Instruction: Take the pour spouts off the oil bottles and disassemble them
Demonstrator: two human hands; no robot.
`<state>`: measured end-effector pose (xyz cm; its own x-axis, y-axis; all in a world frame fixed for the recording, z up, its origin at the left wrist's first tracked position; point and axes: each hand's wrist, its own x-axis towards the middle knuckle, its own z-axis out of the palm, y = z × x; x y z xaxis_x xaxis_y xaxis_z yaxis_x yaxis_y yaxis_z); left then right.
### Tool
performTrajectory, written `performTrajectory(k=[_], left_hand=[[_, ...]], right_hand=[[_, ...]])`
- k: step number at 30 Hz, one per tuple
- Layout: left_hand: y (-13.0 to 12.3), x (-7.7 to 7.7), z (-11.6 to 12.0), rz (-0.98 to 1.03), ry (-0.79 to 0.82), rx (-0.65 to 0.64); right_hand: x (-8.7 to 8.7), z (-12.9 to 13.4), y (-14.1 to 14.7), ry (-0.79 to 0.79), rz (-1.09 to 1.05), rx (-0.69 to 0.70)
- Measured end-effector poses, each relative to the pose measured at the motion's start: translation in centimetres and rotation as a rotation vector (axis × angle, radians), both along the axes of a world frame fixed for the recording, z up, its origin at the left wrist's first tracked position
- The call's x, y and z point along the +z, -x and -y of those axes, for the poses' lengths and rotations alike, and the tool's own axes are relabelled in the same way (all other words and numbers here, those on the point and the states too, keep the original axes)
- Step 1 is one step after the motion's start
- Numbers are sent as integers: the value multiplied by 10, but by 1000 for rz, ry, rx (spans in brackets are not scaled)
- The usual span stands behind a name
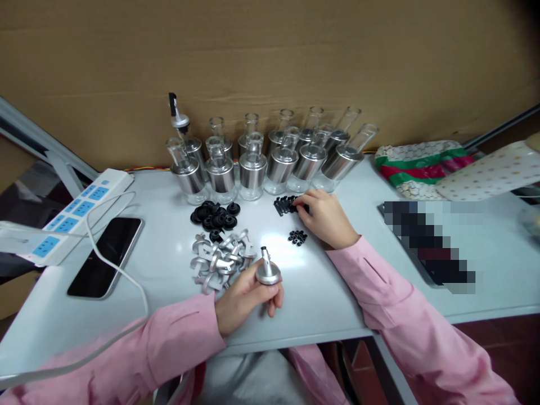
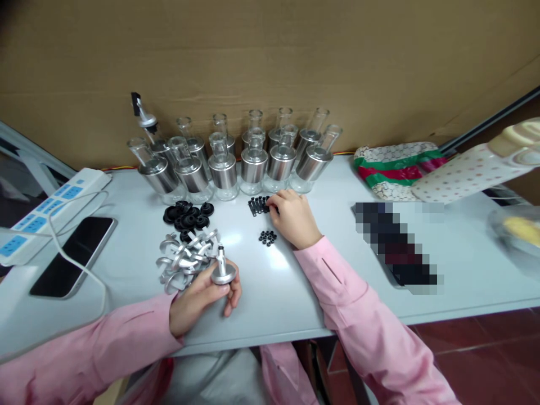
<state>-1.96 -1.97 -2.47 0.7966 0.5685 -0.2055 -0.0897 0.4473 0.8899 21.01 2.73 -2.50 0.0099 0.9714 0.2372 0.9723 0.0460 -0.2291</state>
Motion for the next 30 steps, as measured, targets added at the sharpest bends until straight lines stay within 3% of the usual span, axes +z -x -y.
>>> performTrajectory(k=[3, 6, 10, 13, 18, 24, 30], left_hand=[[0, -1, 0, 7, 2, 1], [0, -3, 0, 17, 32, 12], [1, -8, -2, 76, 85, 10], [1, -9, -3, 112, 96, -3], [0, -8, -4, 111, 87, -3], [1, -8, -2, 76, 87, 3], [3, -9, -2, 98, 62, -28]], right_hand=[[1, 1, -1, -67, -37, 5], [10, 4, 2, -157, -291, 122], [23, 13, 16, 47, -765, 480], [26, 19, 29, 200, -939, 694], [23, 25, 39, 311, -939, 752], [27, 30, 43, 279, -802, 817], [30, 32, 43, 327, -842, 802]])
